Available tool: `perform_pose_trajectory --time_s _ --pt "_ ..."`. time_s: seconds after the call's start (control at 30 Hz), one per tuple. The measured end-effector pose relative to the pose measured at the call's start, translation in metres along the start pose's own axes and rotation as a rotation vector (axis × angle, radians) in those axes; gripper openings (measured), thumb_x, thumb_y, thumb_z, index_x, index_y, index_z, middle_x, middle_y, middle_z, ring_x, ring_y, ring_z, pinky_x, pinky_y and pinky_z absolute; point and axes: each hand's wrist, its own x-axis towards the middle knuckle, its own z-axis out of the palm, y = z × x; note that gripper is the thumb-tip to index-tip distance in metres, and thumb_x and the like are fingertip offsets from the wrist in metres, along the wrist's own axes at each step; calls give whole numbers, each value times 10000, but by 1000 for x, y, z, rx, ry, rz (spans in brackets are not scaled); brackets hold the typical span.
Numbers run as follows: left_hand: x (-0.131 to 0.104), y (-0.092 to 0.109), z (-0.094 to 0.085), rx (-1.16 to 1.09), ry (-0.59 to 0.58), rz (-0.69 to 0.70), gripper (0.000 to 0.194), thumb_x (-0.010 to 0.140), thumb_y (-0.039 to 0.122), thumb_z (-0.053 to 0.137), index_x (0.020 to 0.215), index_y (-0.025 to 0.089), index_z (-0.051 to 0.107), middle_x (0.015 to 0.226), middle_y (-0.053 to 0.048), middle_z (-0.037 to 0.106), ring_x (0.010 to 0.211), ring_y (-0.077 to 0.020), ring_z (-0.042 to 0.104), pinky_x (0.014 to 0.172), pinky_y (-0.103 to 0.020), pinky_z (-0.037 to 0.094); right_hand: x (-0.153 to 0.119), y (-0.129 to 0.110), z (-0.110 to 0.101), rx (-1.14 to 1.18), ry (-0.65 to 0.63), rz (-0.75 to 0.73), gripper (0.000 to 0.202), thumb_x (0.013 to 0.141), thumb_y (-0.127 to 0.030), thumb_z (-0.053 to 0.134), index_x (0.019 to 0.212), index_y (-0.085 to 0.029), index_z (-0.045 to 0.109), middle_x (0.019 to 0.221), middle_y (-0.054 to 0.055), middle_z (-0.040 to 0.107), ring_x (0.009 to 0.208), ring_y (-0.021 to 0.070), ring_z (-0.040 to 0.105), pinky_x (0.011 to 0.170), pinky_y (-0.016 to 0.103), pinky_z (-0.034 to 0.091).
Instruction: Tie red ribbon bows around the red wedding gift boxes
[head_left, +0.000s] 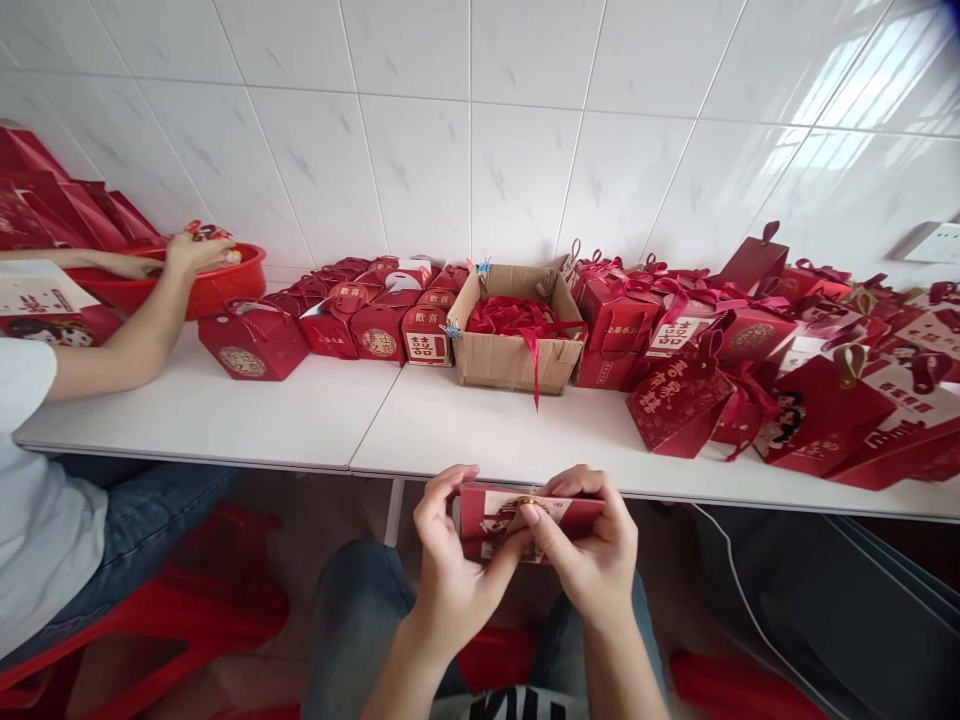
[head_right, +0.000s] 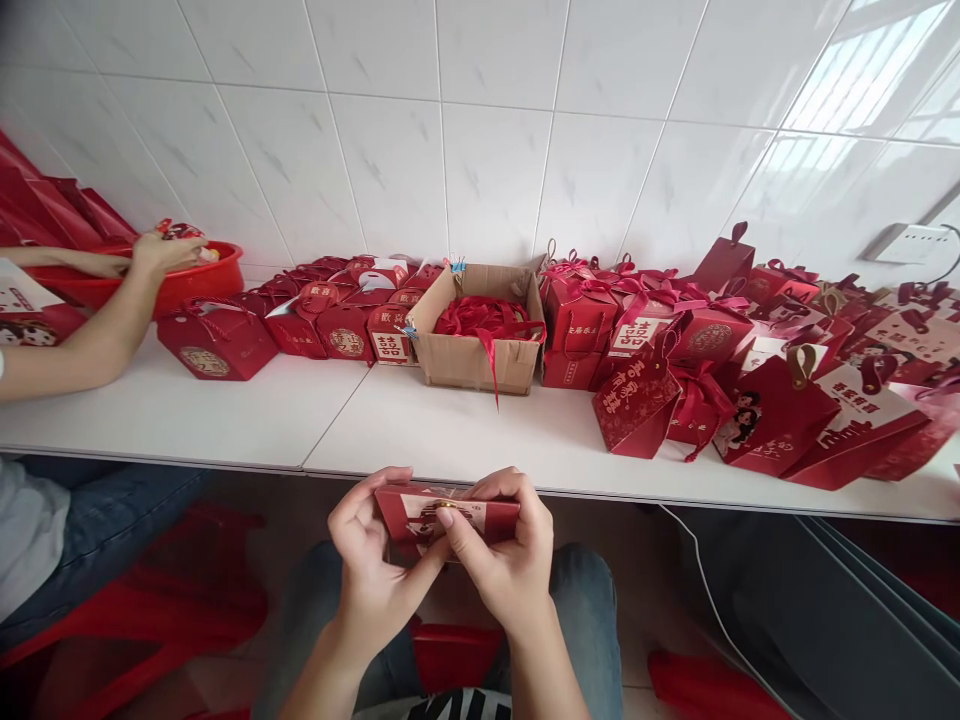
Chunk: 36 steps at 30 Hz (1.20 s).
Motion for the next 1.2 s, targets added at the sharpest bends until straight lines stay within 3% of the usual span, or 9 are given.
perform_pose_trajectory --time_s 0.27,0.37,0.43,0.57,0.7,0.83,0.9,1.0,1.2 --pt "21 11 -40 192 -181 -81 117 792 215 682 854 222 583 812 -14 620 752 -167 619 674 -262 506 -1 2 -7 -58 67 -8 221 749 -187 731 831 -212 528 741 -11 583 667 135 589 619 255 491" --pt "24 11 -50 155 -287 -105 91 821 211 648 749 219 593 693 8 616 623 -139 597 577 -233 484 -1 2 -9 -79 84 -5 212 753 -198 727 822 -212 527 743 -7 585 674 141 590 627 263 492" --pt "24 9 -58 90 -301 -123 77 827 219 641 757 218 607 765 -24 658 721 -173 647 642 -258 521 -1 2 -10 -80 66 -2 210 756 -201 723 820 -214 524 738 -7 583 669 141 588 618 261 488" --pt "23 6 -78 -82 -211 -157 53 848 221 620 796 215 628 827 -78 690 928 -253 683 771 -350 566 -2 1 -10 -54 -69 -13 222 750 -212 725 812 -218 512 720 -7 582 647 143 580 586 261 475" --pt "29 13 -93 -174 -63 -76 46 823 200 657 814 233 627 703 -30 654 796 -214 679 643 -307 565 -5 1 -9 -58 -284 -58 231 736 -230 737 804 -222 517 706 -2 582 633 149 561 591 282 472" --pt "43 29 -84 -287 98 42 298 809 183 682 1043 304 543 677 31 667 647 -174 646 597 -307 551 -7 0 -7 -39 -395 -98 245 733 -249 751 805 -229 517 711 2 608 651 158 577 633 307 477" --pt "49 37 -75 -280 92 52 255 822 173 668 1017 293 556 713 24 686 628 -169 650 614 -321 555 -7 -1 -7 -18 -394 -125 248 736 -242 753 805 -232 514 721 2 623 656 158 590 637 308 476" --pt "52 42 -63 -223 -43 -68 27 874 212 607 874 233 625 755 -23 706 725 -192 688 667 -320 563 -6 -3 -9 -29 -377 -178 245 742 -234 747 806 -236 511 712 1 623 654 162 595 623 311 473" --pt "33 33 -61 -429 -583 -378 233 949 329 462 1044 239 655 1195 -106 687 1162 -285 615 930 -393 529 -2 -2 -11 -49 -346 -228 266 732 -211 756 806 -240 503 702 -13 609 638 157 574 643 329 473"
